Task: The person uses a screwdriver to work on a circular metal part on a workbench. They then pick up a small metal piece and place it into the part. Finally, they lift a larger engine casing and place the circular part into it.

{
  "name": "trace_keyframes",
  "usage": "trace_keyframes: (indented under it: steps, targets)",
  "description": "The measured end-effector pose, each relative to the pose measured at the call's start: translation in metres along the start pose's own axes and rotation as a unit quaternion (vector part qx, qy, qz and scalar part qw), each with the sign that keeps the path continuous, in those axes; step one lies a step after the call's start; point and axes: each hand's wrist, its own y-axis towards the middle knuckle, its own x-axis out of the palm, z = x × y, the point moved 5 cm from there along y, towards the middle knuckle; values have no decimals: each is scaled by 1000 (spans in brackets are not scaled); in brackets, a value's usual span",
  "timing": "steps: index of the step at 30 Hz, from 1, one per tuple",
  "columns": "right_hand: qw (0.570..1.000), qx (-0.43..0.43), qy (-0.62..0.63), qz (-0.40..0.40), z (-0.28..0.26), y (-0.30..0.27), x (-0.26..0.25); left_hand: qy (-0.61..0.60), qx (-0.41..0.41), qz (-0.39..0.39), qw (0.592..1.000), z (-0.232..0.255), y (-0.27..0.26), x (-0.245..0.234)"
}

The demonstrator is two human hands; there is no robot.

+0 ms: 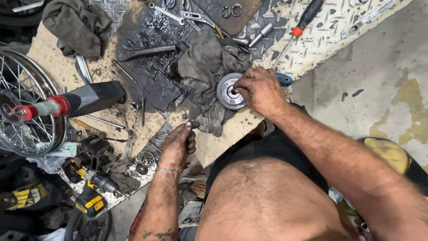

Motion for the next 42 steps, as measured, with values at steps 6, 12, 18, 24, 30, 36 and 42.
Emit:
trace_keyframes:
  steps: [6,12,18,24,30,36,42]
  targets:
    - [999,9,-29,-21,-6,7,-1,-8,3,-10,1000,-2,3,6]
    - [986,68,-75,-134,-11,16,0,5,1,-7,1000,-3,5,5]
    - [978,79,-116,-155,-15,19,3,9,13,-10,1000,-6,7,5]
    - [981,60,-141,-119,-11,15,20,8,-6,-8,1000,-6,8,7]
    - [985,44,-138,-95,-7,6,25,15,0,-15,1000,0,6,9]
    - [985,46,-133,-98,-6,12,15,6,-2,-6,1000,-6,11,7]
    - [984,43,-132,-114,-11,15,19,10,-5,-5,1000,-4,11,9]
